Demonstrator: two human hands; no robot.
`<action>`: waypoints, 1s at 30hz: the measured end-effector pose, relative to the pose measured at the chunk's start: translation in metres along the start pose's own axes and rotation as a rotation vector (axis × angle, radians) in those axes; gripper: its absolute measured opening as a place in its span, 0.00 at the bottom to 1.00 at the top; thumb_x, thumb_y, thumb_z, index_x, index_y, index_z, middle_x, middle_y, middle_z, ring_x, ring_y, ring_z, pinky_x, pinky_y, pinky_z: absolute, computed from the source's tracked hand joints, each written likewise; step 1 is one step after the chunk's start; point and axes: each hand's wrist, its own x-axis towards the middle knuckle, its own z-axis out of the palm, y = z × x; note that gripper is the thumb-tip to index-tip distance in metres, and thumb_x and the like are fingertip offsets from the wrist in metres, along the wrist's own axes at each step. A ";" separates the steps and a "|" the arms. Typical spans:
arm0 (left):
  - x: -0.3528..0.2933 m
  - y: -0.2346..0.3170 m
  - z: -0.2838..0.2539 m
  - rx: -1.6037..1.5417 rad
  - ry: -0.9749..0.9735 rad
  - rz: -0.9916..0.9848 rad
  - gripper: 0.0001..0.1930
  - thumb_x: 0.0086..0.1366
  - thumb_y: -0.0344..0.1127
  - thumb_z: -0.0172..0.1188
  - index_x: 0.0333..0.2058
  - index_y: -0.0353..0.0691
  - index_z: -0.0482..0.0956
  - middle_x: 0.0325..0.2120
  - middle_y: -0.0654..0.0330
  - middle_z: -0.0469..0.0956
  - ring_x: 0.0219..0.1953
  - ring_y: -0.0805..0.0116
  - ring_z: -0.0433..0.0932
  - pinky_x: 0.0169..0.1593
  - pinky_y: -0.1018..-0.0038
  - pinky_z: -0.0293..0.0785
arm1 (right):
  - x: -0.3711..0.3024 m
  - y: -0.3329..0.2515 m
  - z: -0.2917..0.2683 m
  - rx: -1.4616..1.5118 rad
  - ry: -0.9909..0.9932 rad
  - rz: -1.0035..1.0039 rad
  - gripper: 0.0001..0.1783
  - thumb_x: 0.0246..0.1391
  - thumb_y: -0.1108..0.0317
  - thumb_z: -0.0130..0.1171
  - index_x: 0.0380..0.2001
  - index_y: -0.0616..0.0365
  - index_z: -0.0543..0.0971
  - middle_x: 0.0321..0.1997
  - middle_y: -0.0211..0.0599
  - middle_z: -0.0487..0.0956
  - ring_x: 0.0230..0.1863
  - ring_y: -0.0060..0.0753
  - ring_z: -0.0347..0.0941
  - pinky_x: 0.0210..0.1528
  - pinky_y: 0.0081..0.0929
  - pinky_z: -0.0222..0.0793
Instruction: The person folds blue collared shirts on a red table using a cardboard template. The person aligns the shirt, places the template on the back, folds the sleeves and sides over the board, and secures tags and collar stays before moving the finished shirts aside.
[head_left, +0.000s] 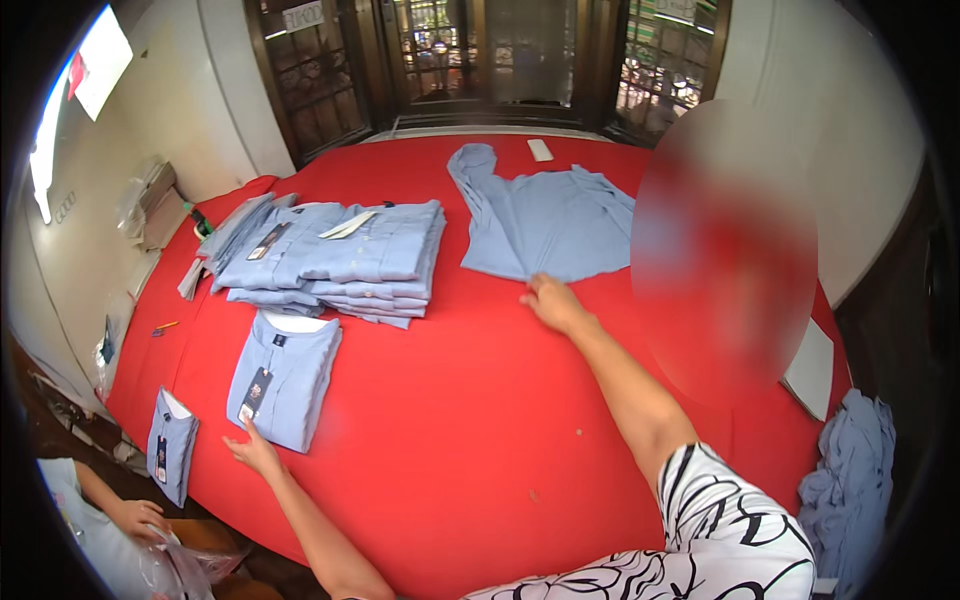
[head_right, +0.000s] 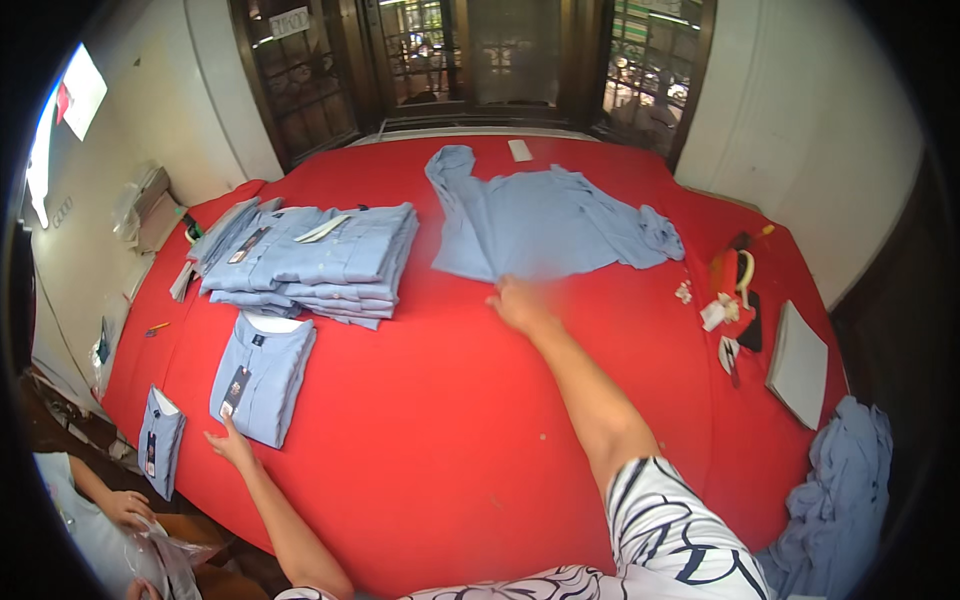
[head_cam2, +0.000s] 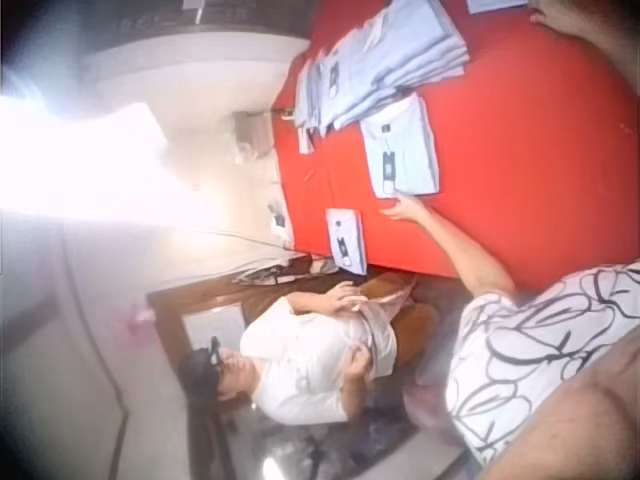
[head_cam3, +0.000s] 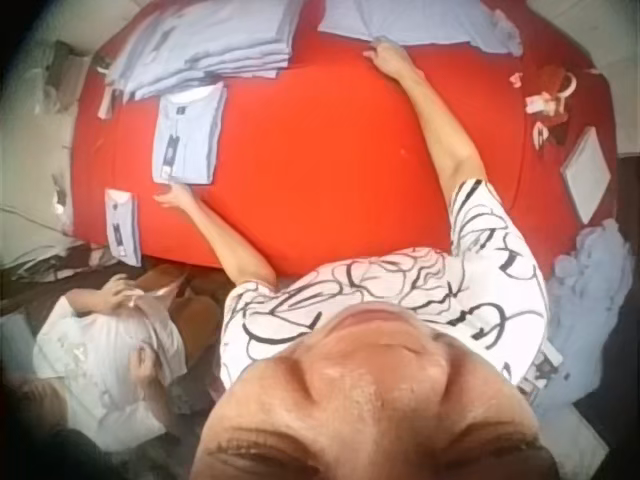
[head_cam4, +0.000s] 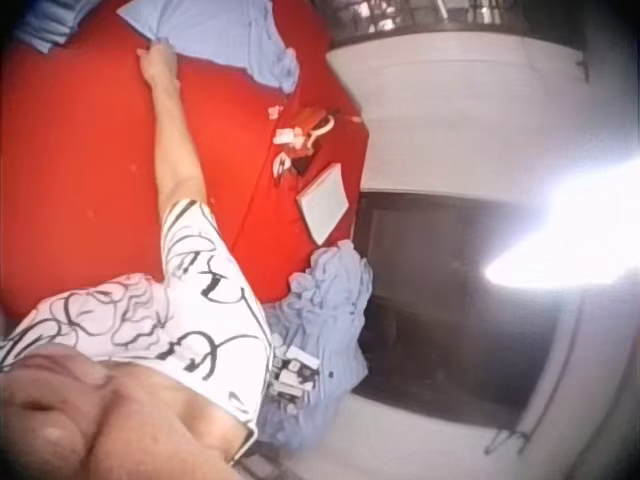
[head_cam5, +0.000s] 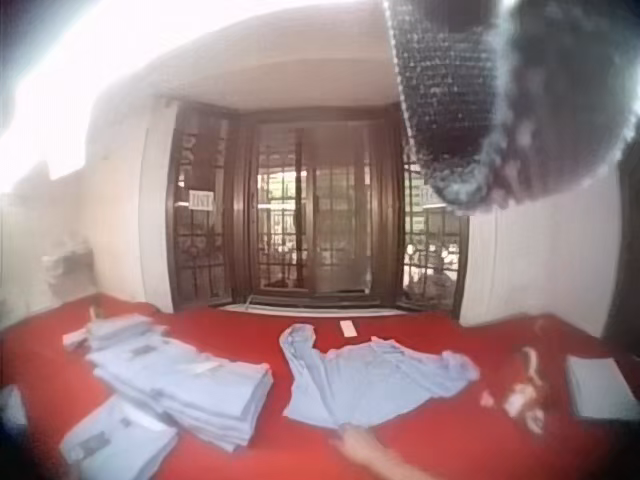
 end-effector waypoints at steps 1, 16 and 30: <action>-0.030 0.021 -0.002 0.050 0.077 0.150 0.39 0.66 0.43 0.64 0.69 0.36 0.55 0.63 0.45 0.61 0.57 0.48 0.70 0.62 0.56 0.66 | -0.046 -0.007 0.001 0.096 -0.006 0.005 0.19 0.60 0.57 0.60 0.41 0.65 0.79 0.46 0.54 0.77 0.50 0.54 0.73 0.52 0.42 0.69; -0.387 0.184 0.053 0.123 -1.192 0.698 0.20 0.67 0.40 0.59 0.51 0.30 0.77 0.45 0.44 0.79 0.50 0.49 0.78 0.55 0.62 0.73 | -0.451 0.007 -0.173 0.204 0.070 0.434 0.16 0.59 0.61 0.59 0.39 0.64 0.83 0.42 0.52 0.82 0.46 0.52 0.79 0.48 0.41 0.74; -0.492 0.146 -0.050 -0.072 -1.814 -0.142 0.23 0.71 0.37 0.54 0.61 0.33 0.70 0.45 0.53 0.80 0.37 0.72 0.80 0.35 0.78 0.74 | -0.379 -0.027 -0.029 0.632 0.050 0.176 0.18 0.55 0.49 0.61 0.35 0.52 0.76 0.28 0.45 0.82 0.32 0.49 0.79 0.33 0.46 0.70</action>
